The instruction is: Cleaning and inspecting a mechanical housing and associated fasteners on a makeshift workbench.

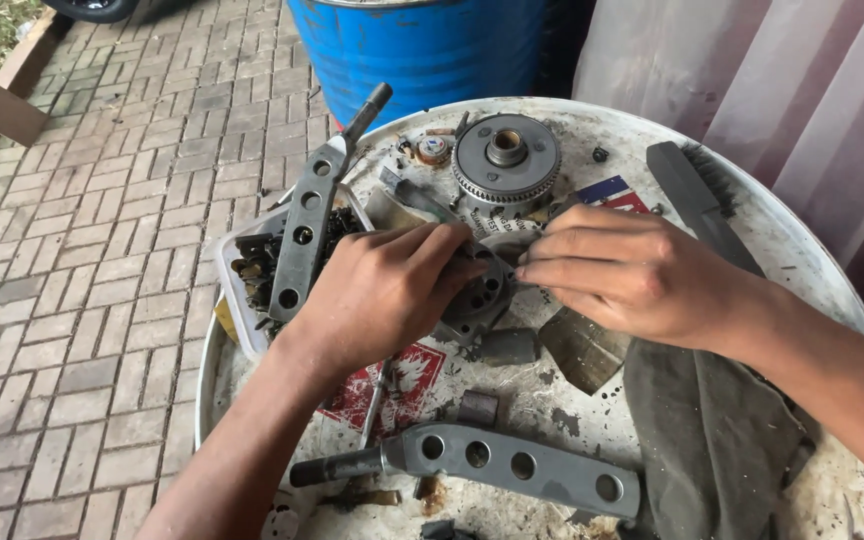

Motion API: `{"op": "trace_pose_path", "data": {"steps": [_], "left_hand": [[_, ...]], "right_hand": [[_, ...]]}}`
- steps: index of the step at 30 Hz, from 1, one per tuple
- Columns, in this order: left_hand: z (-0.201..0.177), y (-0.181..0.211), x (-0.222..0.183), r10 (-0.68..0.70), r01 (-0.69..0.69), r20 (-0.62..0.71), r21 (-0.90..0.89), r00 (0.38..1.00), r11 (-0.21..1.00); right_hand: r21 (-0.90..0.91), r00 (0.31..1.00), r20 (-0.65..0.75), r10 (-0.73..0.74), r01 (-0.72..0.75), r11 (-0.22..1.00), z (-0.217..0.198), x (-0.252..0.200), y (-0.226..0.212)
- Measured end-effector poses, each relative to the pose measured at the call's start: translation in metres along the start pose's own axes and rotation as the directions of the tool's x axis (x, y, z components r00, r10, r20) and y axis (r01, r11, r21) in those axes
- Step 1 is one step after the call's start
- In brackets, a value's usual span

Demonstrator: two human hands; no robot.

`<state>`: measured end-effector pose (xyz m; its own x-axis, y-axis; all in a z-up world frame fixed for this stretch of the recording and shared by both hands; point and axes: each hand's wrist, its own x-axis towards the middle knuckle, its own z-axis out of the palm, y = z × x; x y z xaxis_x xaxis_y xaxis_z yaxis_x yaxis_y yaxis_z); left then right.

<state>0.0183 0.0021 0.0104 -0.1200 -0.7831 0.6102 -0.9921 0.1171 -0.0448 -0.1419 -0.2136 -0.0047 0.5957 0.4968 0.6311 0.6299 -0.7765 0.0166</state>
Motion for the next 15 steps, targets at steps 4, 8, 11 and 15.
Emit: {"op": "trace_pose_path", "data": {"steps": [4, 8, 11, 15], "left_hand": [[0.001, 0.001, -0.002, -0.059, 0.060, 0.017, -0.040, 0.998, 0.997], [0.006, -0.002, -0.005, -0.133, 0.136, 0.026, -0.171, 0.991, 0.976], [0.003, -0.002, -0.003, -0.138, 0.146, 0.051, -0.236, 0.989, 0.961], [-0.001, -0.001, -0.001, -0.163, 0.177, 0.076, -0.232, 0.984, 0.957]], "right_hand": [[0.047, 1.000, 0.007, -0.014, 0.014, 0.999, 0.003, -0.002, 0.001], [-0.123, 0.991, 0.011, -0.130, 0.130, 0.984, 0.011, -0.007, 0.000], [-0.122, 0.981, -0.047, -0.191, 0.184, 0.975, 0.025, -0.003, -0.019], [-0.109, 0.976, -0.021, -0.218, 0.215, 0.971, 0.021, 0.000, -0.021]]}}
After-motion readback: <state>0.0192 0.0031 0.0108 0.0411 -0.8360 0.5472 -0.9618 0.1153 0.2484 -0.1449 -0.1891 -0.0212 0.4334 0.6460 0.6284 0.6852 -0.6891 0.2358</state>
